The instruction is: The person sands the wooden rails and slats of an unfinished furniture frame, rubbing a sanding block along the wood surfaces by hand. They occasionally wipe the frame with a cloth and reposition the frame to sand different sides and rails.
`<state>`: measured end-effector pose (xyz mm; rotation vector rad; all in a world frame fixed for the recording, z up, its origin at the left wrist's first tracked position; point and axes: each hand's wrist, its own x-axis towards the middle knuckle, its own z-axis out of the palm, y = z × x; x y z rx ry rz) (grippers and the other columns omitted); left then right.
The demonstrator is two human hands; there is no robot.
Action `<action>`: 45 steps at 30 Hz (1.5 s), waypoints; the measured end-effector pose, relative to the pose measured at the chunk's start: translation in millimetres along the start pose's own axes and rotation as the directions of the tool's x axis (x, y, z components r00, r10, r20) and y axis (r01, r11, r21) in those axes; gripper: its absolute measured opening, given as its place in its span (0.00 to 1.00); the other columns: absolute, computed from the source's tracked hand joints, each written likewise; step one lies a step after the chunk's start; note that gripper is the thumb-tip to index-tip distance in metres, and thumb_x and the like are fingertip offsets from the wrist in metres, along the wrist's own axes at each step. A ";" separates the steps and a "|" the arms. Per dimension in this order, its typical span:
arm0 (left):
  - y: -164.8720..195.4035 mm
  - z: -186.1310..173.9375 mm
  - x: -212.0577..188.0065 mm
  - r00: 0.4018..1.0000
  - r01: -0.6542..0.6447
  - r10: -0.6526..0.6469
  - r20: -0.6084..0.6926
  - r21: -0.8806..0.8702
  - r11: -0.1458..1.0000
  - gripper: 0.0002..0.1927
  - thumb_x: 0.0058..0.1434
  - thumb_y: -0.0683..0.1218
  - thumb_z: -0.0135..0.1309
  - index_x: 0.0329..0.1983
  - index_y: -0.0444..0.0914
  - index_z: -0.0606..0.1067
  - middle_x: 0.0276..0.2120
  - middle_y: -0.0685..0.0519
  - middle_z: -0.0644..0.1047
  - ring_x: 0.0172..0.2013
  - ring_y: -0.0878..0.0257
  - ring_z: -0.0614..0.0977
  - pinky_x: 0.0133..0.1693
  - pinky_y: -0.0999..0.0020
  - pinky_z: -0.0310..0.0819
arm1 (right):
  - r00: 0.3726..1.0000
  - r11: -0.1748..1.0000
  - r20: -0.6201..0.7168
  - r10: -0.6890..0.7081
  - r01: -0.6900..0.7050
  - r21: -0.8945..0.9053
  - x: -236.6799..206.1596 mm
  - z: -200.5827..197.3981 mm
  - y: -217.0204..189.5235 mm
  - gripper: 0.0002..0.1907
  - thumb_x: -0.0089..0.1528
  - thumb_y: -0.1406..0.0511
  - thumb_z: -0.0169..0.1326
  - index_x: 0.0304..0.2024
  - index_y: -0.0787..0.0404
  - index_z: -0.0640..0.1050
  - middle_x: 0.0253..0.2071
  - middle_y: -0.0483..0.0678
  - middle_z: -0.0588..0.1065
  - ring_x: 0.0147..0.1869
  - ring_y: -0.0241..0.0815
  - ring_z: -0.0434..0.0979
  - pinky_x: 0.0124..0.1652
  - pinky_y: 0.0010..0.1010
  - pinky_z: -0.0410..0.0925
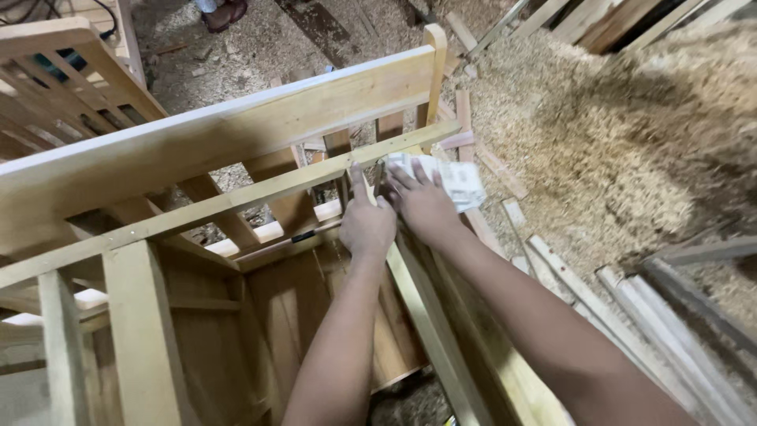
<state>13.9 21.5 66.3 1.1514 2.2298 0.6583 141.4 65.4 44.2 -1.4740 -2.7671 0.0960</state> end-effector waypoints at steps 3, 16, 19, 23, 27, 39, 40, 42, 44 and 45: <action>0.1 0.7 0.7 1.000 0.001 -0.001 0.006 0.021 1.000 0.44 0.63 0.52 0.50 0.80 0.60 0.44 0.42 0.40 0.80 0.42 0.42 0.83 0.45 0.44 0.77 | 0.998 0.999 -0.049 -0.043 0.043 -0.011 -51.4 4.0 -1.4 0.24 0.67 0.59 0.44 0.65 0.55 0.72 0.74 0.46 0.61 0.76 0.61 0.56 0.65 0.62 0.56; -1.7 -3.5 3.0 1.000 0.009 -0.009 -0.022 -0.005 1.000 0.44 0.63 0.51 0.50 0.79 0.61 0.46 0.41 0.41 0.81 0.42 0.43 0.83 0.45 0.44 0.76 | 0.986 0.991 -0.153 -0.067 0.084 0.104 -44.1 -0.9 -0.8 0.26 0.66 0.57 0.45 0.65 0.56 0.74 0.73 0.47 0.63 0.75 0.62 0.56 0.62 0.64 0.56; 0.2 -7.3 2.6 0.999 0.038 -0.038 -0.001 -0.011 0.999 0.44 0.63 0.51 0.50 0.79 0.61 0.45 0.42 0.40 0.80 0.42 0.43 0.83 0.46 0.45 0.76 | 1.000 0.990 -0.017 -0.010 0.013 0.142 -52.0 -5.2 0.5 0.23 0.67 0.55 0.43 0.63 0.49 0.74 0.74 0.42 0.61 0.77 0.58 0.55 0.66 0.63 0.54; -0.1 -10.8 2.6 0.996 0.077 -0.077 0.038 0.010 0.997 0.44 0.63 0.51 0.49 0.79 0.63 0.44 0.43 0.40 0.80 0.44 0.43 0.83 0.47 0.45 0.76 | 0.999 0.978 -0.030 0.033 -0.026 0.206 4.6 -10.8 -0.2 0.24 0.72 0.53 0.41 0.66 0.53 0.72 0.74 0.44 0.61 0.77 0.61 0.54 0.67 0.64 0.53; -4.5 -10.0 3.2 0.999 0.028 -0.027 -0.038 0.044 0.999 0.44 0.62 0.52 0.50 0.78 0.62 0.46 0.46 0.39 0.79 0.46 0.42 0.81 0.48 0.43 0.75 | 1.000 0.993 -0.020 -0.006 0.008 0.115 -5.4 -7.0 -4.1 0.22 0.71 0.55 0.40 0.64 0.48 0.73 0.76 0.43 0.58 0.78 0.59 0.52 0.65 0.66 0.53; -5.1 -11.2 7.2 0.999 0.024 -0.023 -0.036 0.050 0.998 0.44 0.61 0.53 0.52 0.78 0.61 0.46 0.48 0.39 0.78 0.49 0.42 0.80 0.51 0.44 0.74 | 0.999 0.994 0.035 0.026 -0.030 0.107 6.7 -3.5 -6.6 0.23 0.70 0.55 0.42 0.67 0.46 0.70 0.77 0.39 0.55 0.79 0.60 0.50 0.63 0.74 0.51; -5.0 -11.9 7.2 0.999 0.031 -0.029 -0.030 0.044 0.999 0.44 0.62 0.53 0.51 0.78 0.61 0.46 0.48 0.40 0.78 0.50 0.42 0.80 0.51 0.44 0.74 | 1.000 0.996 0.009 0.026 -0.027 0.090 0.1 -3.5 -8.6 0.24 0.70 0.56 0.42 0.68 0.46 0.69 0.77 0.40 0.55 0.78 0.61 0.50 0.63 0.74 0.51; -4.5 -12.7 6.1 0.999 0.035 -0.035 -0.008 0.027 0.999 0.44 0.62 0.52 0.51 0.79 0.62 0.46 0.48 0.40 0.79 0.50 0.42 0.80 0.52 0.44 0.73 | 0.999 0.999 -0.029 -0.040 0.041 0.029 -34.0 -3.3 -8.7 0.27 0.67 0.58 0.44 0.70 0.50 0.69 0.77 0.41 0.56 0.77 0.62 0.51 0.62 0.71 0.54; -4.1 -12.4 4.9 0.997 0.063 -0.063 0.042 0.006 0.998 0.44 0.63 0.51 0.49 0.80 0.62 0.45 0.47 0.39 0.79 0.49 0.42 0.81 0.52 0.45 0.74 | 0.997 0.997 -0.035 -0.071 0.072 0.019 -79.8 -4.3 -5.5 0.27 0.67 0.57 0.45 0.69 0.51 0.69 0.76 0.42 0.57 0.77 0.62 0.52 0.62 0.69 0.57; -4.2 -11.6 4.5 0.995 0.081 -0.081 0.061 -0.008 0.997 0.45 0.63 0.51 0.49 0.80 0.62 0.44 0.47 0.39 0.79 0.49 0.41 0.81 0.52 0.45 0.74 | 0.997 0.996 -0.025 -0.078 0.079 0.044 -93.7 -5.9 -2.9 0.24 0.68 0.57 0.45 0.67 0.50 0.70 0.76 0.43 0.57 0.78 0.61 0.52 0.62 0.67 0.58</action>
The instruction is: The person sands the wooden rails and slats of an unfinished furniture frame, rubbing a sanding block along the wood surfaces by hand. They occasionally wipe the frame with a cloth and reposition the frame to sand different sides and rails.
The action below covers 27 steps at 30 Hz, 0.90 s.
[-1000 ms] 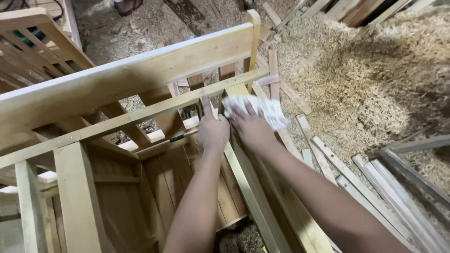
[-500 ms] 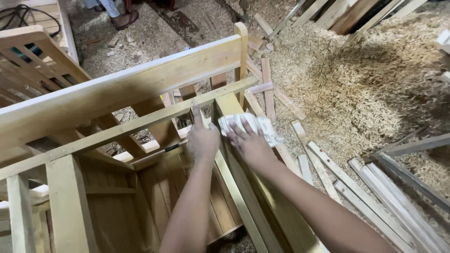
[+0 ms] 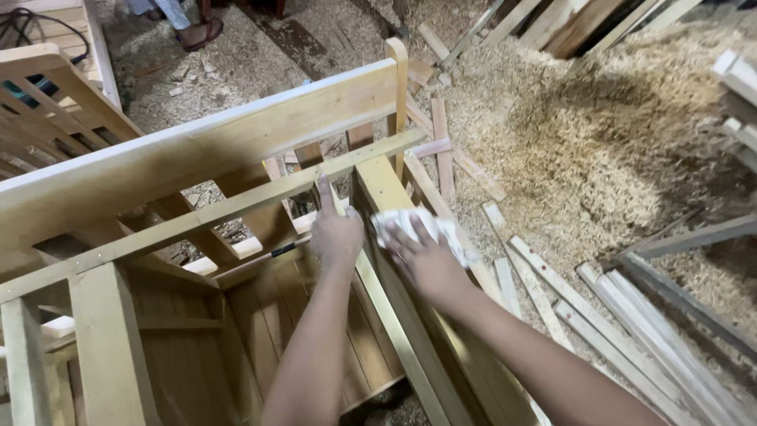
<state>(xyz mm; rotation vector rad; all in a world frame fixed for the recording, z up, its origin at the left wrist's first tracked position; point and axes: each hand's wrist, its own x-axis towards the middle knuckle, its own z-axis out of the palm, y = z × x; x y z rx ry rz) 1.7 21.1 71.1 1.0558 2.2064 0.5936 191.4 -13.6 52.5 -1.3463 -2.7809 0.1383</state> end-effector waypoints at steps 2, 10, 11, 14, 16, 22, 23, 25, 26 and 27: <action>-0.5 1.9 0.0 0.998 -0.042 0.041 -0.051 -0.020 0.999 0.44 0.63 0.53 0.51 0.79 0.61 0.47 0.47 0.38 0.79 0.49 0.41 0.80 0.53 0.44 0.73 | 0.997 0.999 0.079 0.011 -0.014 0.036 -6.1 -4.2 4.6 0.23 0.68 0.57 0.44 0.66 0.48 0.70 0.76 0.41 0.56 0.79 0.61 0.51 0.62 0.66 0.59; -10.1 11.4 6.7 0.989 -0.047 0.046 -0.138 -0.005 0.999 0.41 0.63 0.58 0.53 0.77 0.63 0.51 0.51 0.40 0.77 0.52 0.41 0.77 0.54 0.43 0.70 | 0.990 0.994 0.092 0.107 -0.109 0.024 94.2 -5.1 1.3 0.22 0.69 0.57 0.42 0.65 0.46 0.71 0.77 0.34 0.54 0.79 0.60 0.49 0.60 0.73 0.57; -11.3 12.0 7.5 0.987 -0.057 0.056 -0.149 -0.002 0.998 0.40 0.63 0.58 0.53 0.77 0.63 0.52 0.52 0.40 0.77 0.52 0.41 0.77 0.55 0.43 0.70 | 0.996 0.998 0.048 0.070 -0.070 -0.001 87.8 -2.3 -2.2 0.23 0.68 0.59 0.43 0.66 0.46 0.72 0.78 0.36 0.54 0.79 0.62 0.49 0.59 0.74 0.57; -12.4 13.8 7.8 0.990 -0.047 0.048 -0.132 0.015 0.999 0.40 0.63 0.58 0.53 0.77 0.63 0.52 0.52 0.40 0.77 0.52 0.41 0.77 0.55 0.42 0.69 | 1.000 0.997 0.009 0.026 -0.025 -0.072 41.0 6.5 -10.2 0.25 0.65 0.57 0.44 0.65 0.45 0.72 0.76 0.37 0.55 0.78 0.61 0.50 0.60 0.77 0.54; -11.4 13.8 7.2 0.992 -0.030 0.030 -0.124 0.006 1.000 0.40 0.63 0.58 0.52 0.77 0.64 0.51 0.52 0.40 0.77 0.53 0.41 0.77 0.55 0.42 0.69 | 0.996 0.997 0.081 0.047 -0.042 -0.062 24.9 9.2 -9.5 0.24 0.66 0.55 0.44 0.65 0.45 0.72 0.76 0.36 0.55 0.79 0.60 0.49 0.62 0.78 0.52; -7.0 10.6 4.1 0.997 0.014 -0.012 -0.080 0.022 1.000 0.41 0.63 0.59 0.51 0.78 0.66 0.49 0.53 0.41 0.77 0.54 0.42 0.77 0.56 0.41 0.69 | 0.992 0.996 0.091 0.083 -0.084 0.009 93.4 5.9 -1.1 0.24 0.68 0.60 0.43 0.67 0.50 0.69 0.77 0.37 0.55 0.79 0.64 0.48 0.62 0.79 0.51; -6.7 9.8 3.8 0.997 0.007 -0.006 -0.080 0.012 1.000 0.41 0.62 0.59 0.52 0.77 0.66 0.49 0.54 0.42 0.77 0.53 0.42 0.77 0.56 0.41 0.68 | 0.992 0.995 0.083 0.094 -0.095 0.009 102.0 5.0 -2.3 0.23 0.68 0.61 0.43 0.67 0.50 0.69 0.77 0.37 0.55 0.78 0.65 0.47 0.62 0.79 0.50; -6.8 9.6 3.6 0.996 -0.010 0.009 -0.087 -0.009 1.000 0.41 0.62 0.58 0.52 0.77 0.65 0.49 0.54 0.42 0.77 0.53 0.42 0.77 0.56 0.41 0.68 | 0.994 0.996 0.065 0.088 -0.088 -0.008 96.7 3.2 -5.4 0.24 0.68 0.61 0.43 0.67 0.51 0.70 0.76 0.38 0.57 0.78 0.65 0.48 0.63 0.77 0.50; -7.0 10.3 3.6 0.996 -0.019 0.017 -0.088 -0.021 1.000 0.41 0.63 0.58 0.52 0.77 0.65 0.49 0.53 0.41 0.77 0.53 0.41 0.77 0.56 0.41 0.68 | 0.996 0.997 0.060 0.073 -0.071 -0.025 80.8 2.1 -5.9 0.25 0.67 0.61 0.44 0.67 0.51 0.70 0.75 0.39 0.59 0.79 0.64 0.49 0.64 0.75 0.50; -7.2 10.9 4.1 0.995 -0.032 0.029 -0.091 -0.031 0.999 0.41 0.63 0.58 0.52 0.77 0.65 0.49 0.52 0.41 0.77 0.53 0.41 0.77 0.56 0.41 0.68 | 0.997 0.997 0.051 0.060 -0.058 -0.041 61.5 1.1 -6.5 0.26 0.66 0.61 0.44 0.68 0.51 0.70 0.74 0.41 0.60 0.79 0.63 0.50 0.65 0.73 0.51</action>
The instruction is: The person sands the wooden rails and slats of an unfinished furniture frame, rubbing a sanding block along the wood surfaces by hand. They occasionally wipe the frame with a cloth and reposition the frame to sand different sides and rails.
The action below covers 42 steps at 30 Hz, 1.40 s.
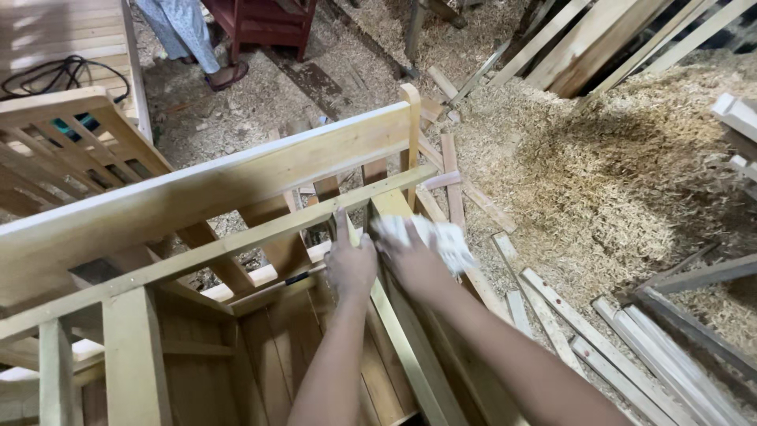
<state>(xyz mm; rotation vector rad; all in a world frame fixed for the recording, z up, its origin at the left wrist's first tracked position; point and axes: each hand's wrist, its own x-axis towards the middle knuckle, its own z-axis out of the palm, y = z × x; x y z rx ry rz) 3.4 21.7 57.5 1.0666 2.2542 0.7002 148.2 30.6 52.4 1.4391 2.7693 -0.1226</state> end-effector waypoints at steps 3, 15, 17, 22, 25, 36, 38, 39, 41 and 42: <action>0.3 3.8 1.2 0.998 0.023 -0.025 0.052 0.048 0.999 0.42 0.63 0.58 0.51 0.79 0.65 0.47 0.50 0.41 0.79 0.51 0.41 0.79 0.54 0.41 0.71 | 0.999 0.993 0.039 -0.005 0.000 0.120 -66.2 -1.0 9.4 0.24 0.69 0.57 0.44 0.67 0.52 0.70 0.70 0.46 0.62 0.78 0.61 0.50 0.65 0.68 0.53; 2.0 11.7 2.3 1.000 -0.022 0.021 -0.022 -0.036 0.999 0.42 0.61 0.57 0.53 0.77 0.65 0.50 0.46 0.41 0.80 0.49 0.42 0.81 0.52 0.42 0.73 | 0.976 0.990 -0.192 -0.103 0.119 0.073 18.0 -8.8 27.7 0.15 0.68 0.57 0.48 0.55 0.47 0.79 0.69 0.43 0.71 0.68 0.72 0.69 0.51 0.53 0.70; 2.9 12.6 2.4 1.000 -0.014 0.014 -0.002 -0.032 0.999 0.42 0.62 0.58 0.53 0.77 0.65 0.50 0.46 0.41 0.80 0.48 0.41 0.81 0.52 0.41 0.72 | 0.995 0.970 -0.055 0.088 -0.073 0.232 -7.5 -1.0 31.2 0.20 0.68 0.55 0.48 0.62 0.47 0.75 0.69 0.54 0.64 0.60 0.70 0.72 0.55 0.52 0.69; 8.8 15.5 4.9 1.000 -0.005 0.004 0.021 0.021 1.000 0.43 0.62 0.57 0.52 0.78 0.64 0.48 0.46 0.40 0.79 0.48 0.41 0.81 0.51 0.40 0.73 | 0.974 0.978 -0.183 -0.135 0.160 0.131 -50.7 15.5 47.2 0.18 0.67 0.57 0.47 0.56 0.49 0.79 0.68 0.41 0.70 0.72 0.68 0.62 0.61 0.50 0.68; 11.7 16.7 5.1 1.000 -0.017 0.017 0.001 -0.007 1.000 0.44 0.61 0.56 0.53 0.78 0.64 0.48 0.46 0.39 0.79 0.49 0.41 0.80 0.53 0.40 0.71 | 0.994 0.978 -0.103 -0.034 0.055 0.201 -9.8 12.5 50.6 0.22 0.68 0.55 0.47 0.64 0.48 0.75 0.66 0.52 0.68 0.71 0.68 0.63 0.58 0.52 0.69; 3.0 15.7 8.7 0.995 -0.075 0.080 -0.061 0.078 0.994 0.46 0.60 0.57 0.55 0.78 0.61 0.46 0.63 0.28 0.63 0.60 0.31 0.67 0.57 0.35 0.62 | 0.996 0.939 -0.087 -0.022 0.051 0.341 -54.2 -0.4 42.1 0.22 0.66 0.58 0.48 0.63 0.47 0.75 0.69 0.57 0.62 0.71 0.65 0.64 0.58 0.48 0.69; 0.3 17.3 11.5 0.991 -0.069 0.081 -0.108 0.109 0.992 0.44 0.60 0.59 0.56 0.77 0.64 0.49 0.64 0.28 0.62 0.60 0.32 0.67 0.58 0.37 0.62 | 0.971 0.962 -0.160 -0.176 0.204 0.180 -55.8 3.1 42.6 0.17 0.67 0.58 0.49 0.58 0.49 0.78 0.70 0.43 0.69 0.73 0.68 0.62 0.61 0.46 0.67; -1.0 18.3 12.6 0.988 -0.061 0.078 -0.132 0.128 0.990 0.43 0.60 0.60 0.56 0.76 0.65 0.51 0.64 0.28 0.62 0.61 0.33 0.67 0.58 0.38 0.62 | 0.965 0.957 -0.181 -0.187 0.221 0.189 -48.0 4.7 41.3 0.17 0.68 0.58 0.48 0.58 0.49 0.78 0.70 0.42 0.70 0.73 0.68 0.62 0.62 0.46 0.67; -4.1 20.4 14.0 0.990 -0.032 0.049 -0.132 0.128 0.991 0.43 0.59 0.60 0.56 0.76 0.67 0.51 0.63 0.32 0.63 0.61 0.35 0.67 0.59 0.39 0.62 | 0.949 0.943 -0.223 -0.221 0.266 0.199 -20.1 5.3 40.2 0.17 0.70 0.57 0.47 0.58 0.49 0.78 0.70 0.42 0.71 0.74 0.67 0.63 0.64 0.46 0.65; -5.7 21.1 14.7 0.990 -0.014 0.031 -0.134 0.129 0.992 0.43 0.59 0.61 0.56 0.76 0.68 0.51 0.63 0.34 0.64 0.61 0.36 0.67 0.60 0.39 0.62 | 0.991 0.952 -0.114 -0.074 0.105 0.288 -2.8 5.6 37.1 0.21 0.69 0.55 0.47 0.63 0.48 0.76 0.68 0.46 0.68 0.73 0.65 0.64 0.63 0.47 0.65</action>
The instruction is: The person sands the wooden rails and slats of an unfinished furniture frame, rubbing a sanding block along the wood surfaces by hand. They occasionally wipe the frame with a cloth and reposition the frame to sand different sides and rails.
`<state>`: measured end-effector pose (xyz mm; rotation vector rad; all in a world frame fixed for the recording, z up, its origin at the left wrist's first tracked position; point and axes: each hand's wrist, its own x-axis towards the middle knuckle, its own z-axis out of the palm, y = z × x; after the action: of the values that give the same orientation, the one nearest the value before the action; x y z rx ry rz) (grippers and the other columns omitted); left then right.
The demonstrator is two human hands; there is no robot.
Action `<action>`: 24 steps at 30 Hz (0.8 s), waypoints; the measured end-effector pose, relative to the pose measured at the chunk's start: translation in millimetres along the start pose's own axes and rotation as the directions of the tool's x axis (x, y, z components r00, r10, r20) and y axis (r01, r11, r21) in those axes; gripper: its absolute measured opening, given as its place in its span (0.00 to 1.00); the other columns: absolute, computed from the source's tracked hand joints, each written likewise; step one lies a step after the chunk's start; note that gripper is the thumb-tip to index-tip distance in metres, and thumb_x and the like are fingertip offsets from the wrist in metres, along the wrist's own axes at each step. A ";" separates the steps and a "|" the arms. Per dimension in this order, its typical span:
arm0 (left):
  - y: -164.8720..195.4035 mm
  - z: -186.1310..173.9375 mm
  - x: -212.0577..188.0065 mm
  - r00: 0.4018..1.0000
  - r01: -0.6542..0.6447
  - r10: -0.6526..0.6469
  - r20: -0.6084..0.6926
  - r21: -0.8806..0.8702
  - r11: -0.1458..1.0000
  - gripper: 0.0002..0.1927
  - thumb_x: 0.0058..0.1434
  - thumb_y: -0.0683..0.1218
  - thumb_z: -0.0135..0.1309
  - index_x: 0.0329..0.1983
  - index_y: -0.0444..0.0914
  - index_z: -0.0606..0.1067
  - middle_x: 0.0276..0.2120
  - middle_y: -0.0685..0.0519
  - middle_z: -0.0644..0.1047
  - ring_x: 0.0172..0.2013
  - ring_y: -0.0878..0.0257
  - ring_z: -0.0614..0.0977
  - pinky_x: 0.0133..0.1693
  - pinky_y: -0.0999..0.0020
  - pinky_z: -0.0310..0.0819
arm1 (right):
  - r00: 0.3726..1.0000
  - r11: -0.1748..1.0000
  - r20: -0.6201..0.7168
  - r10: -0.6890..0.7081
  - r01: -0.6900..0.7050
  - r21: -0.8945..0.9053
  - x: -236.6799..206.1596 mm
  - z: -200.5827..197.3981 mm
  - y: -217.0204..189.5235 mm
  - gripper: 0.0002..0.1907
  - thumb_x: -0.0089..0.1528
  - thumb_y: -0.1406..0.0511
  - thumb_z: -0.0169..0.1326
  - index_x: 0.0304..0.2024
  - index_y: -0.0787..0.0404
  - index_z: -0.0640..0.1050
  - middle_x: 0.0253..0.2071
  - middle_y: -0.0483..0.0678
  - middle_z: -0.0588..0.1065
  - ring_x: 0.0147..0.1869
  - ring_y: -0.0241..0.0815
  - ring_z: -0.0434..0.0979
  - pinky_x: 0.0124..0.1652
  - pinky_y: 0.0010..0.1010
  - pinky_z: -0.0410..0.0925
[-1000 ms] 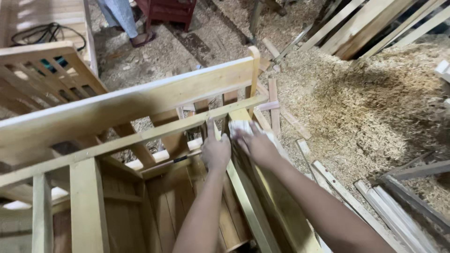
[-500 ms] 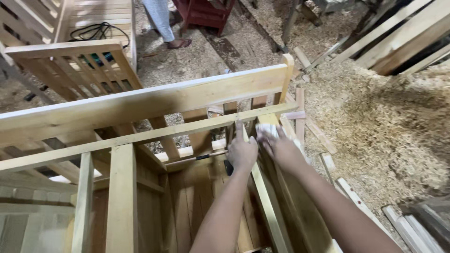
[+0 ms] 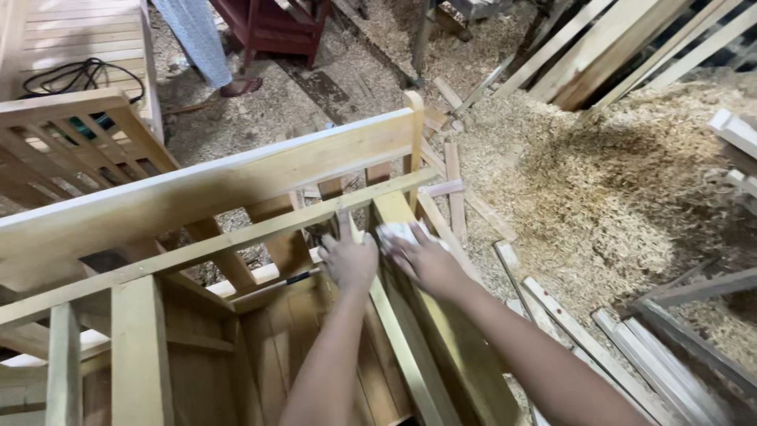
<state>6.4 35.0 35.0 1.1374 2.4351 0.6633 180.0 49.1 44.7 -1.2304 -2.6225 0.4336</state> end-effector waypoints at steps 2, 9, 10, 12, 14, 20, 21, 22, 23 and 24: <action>-2.3 0.7 1.1 1.000 -0.012 0.012 -0.004 0.006 1.000 0.42 0.60 0.61 0.55 0.76 0.68 0.52 0.63 0.34 0.65 0.61 0.36 0.68 0.61 0.40 0.62 | 0.993 0.993 0.033 0.117 -0.117 -0.006 27.4 3.6 -2.6 0.22 0.69 0.53 0.46 0.63 0.48 0.76 0.67 0.47 0.66 0.72 0.65 0.63 0.62 0.48 0.66; -2.9 -5.8 12.5 0.999 0.019 -0.022 0.049 0.074 0.997 0.41 0.60 0.63 0.52 0.77 0.68 0.52 0.62 0.37 0.66 0.62 0.37 0.66 0.60 0.33 0.58 | 0.992 0.991 0.040 0.124 -0.121 -0.062 -4.5 7.6 -20.7 0.24 0.67 0.55 0.46 0.65 0.51 0.71 0.64 0.61 0.69 0.75 0.65 0.60 0.60 0.61 0.60; -3.3 -5.6 12.0 0.999 -0.001 -0.002 0.037 0.093 0.996 0.40 0.61 0.63 0.52 0.76 0.67 0.52 0.62 0.37 0.66 0.61 0.37 0.66 0.59 0.32 0.58 | 0.995 0.993 0.023 0.095 -0.093 -0.066 -32.0 6.3 -24.5 0.24 0.68 0.55 0.47 0.65 0.51 0.71 0.65 0.63 0.68 0.74 0.66 0.61 0.61 0.59 0.61; -5.4 -3.2 5.0 1.000 -0.014 0.011 0.024 0.132 0.991 0.37 0.63 0.63 0.50 0.75 0.65 0.53 0.62 0.37 0.65 0.61 0.38 0.66 0.57 0.29 0.57 | 0.997 0.996 0.030 0.072 -0.070 -0.048 -100.0 0.9 -32.9 0.24 0.67 0.55 0.49 0.65 0.52 0.72 0.66 0.65 0.65 0.71 0.68 0.62 0.62 0.58 0.62; -9.6 1.4 -10.7 0.999 -0.041 0.043 -0.009 0.153 0.987 0.37 0.64 0.62 0.49 0.76 0.63 0.54 0.60 0.39 0.68 0.60 0.39 0.68 0.59 0.31 0.58 | 0.996 0.990 0.081 -0.022 0.033 -0.139 -168.0 -4.5 -41.8 0.24 0.66 0.57 0.49 0.64 0.53 0.72 0.67 0.60 0.65 0.72 0.70 0.60 0.60 0.61 0.61; -24.1 10.5 -76.3 0.994 -0.082 0.088 -0.062 0.081 0.993 0.38 0.64 0.58 0.51 0.77 0.62 0.53 0.58 0.38 0.70 0.56 0.40 0.72 0.56 0.39 0.64 | 0.994 0.968 0.035 -0.100 0.106 -0.226 -202.2 12.7 -41.9 0.21 0.69 0.60 0.47 0.65 0.51 0.73 0.65 0.53 0.69 0.74 0.67 0.63 0.60 0.66 0.62; -24.8 9.0 -83.2 0.996 -0.068 0.072 -0.046 0.077 0.995 0.39 0.64 0.57 0.51 0.77 0.61 0.53 0.58 0.38 0.70 0.55 0.40 0.72 0.56 0.40 0.64 | 0.996 0.972 0.006 -0.090 0.089 -0.217 -182.6 16.7 -37.6 0.23 0.71 0.62 0.46 0.69 0.54 0.71 0.62 0.58 0.70 0.74 0.66 0.64 0.61 0.67 0.62; -24.8 7.0 -87.2 0.999 -0.041 0.042 -0.012 0.079 0.996 0.39 0.64 0.57 0.51 0.77 0.62 0.52 0.58 0.38 0.70 0.56 0.41 0.72 0.57 0.40 0.65 | 1.000 0.990 0.024 -0.008 0.012 -0.143 -157.3 20.0 -31.4 0.23 0.69 0.59 0.46 0.67 0.52 0.71 0.61 0.61 0.70 0.72 0.68 0.64 0.58 0.63 0.65; -24.1 4.1 -89.4 1.000 -0.016 0.014 0.018 0.083 0.996 0.40 0.63 0.57 0.51 0.77 0.63 0.52 0.59 0.39 0.70 0.57 0.41 0.72 0.57 0.41 0.65 | 0.997 0.996 0.044 0.068 -0.065 -0.069 -121.8 23.8 -25.3 0.23 0.68 0.57 0.47 0.66 0.50 0.71 0.61 0.65 0.70 0.69 0.69 0.65 0.56 0.59 0.68; -23.1 1.0 -89.7 0.999 0.011 -0.015 0.048 0.085 0.996 0.41 0.63 0.56 0.52 0.78 0.64 0.51 0.59 0.40 0.70 0.58 0.42 0.71 0.58 0.41 0.65 | 0.994 0.994 -0.025 0.103 -0.104 -0.037 -88.8 26.0 -21.2 0.22 0.67 0.54 0.48 0.63 0.47 0.74 0.64 0.68 0.68 0.65 0.68 0.69 0.53 0.56 0.70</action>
<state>47.1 -48.2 33.0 1.1549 2.4487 0.5265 212.6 -37.1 22.0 -1.3797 -2.5677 0.3860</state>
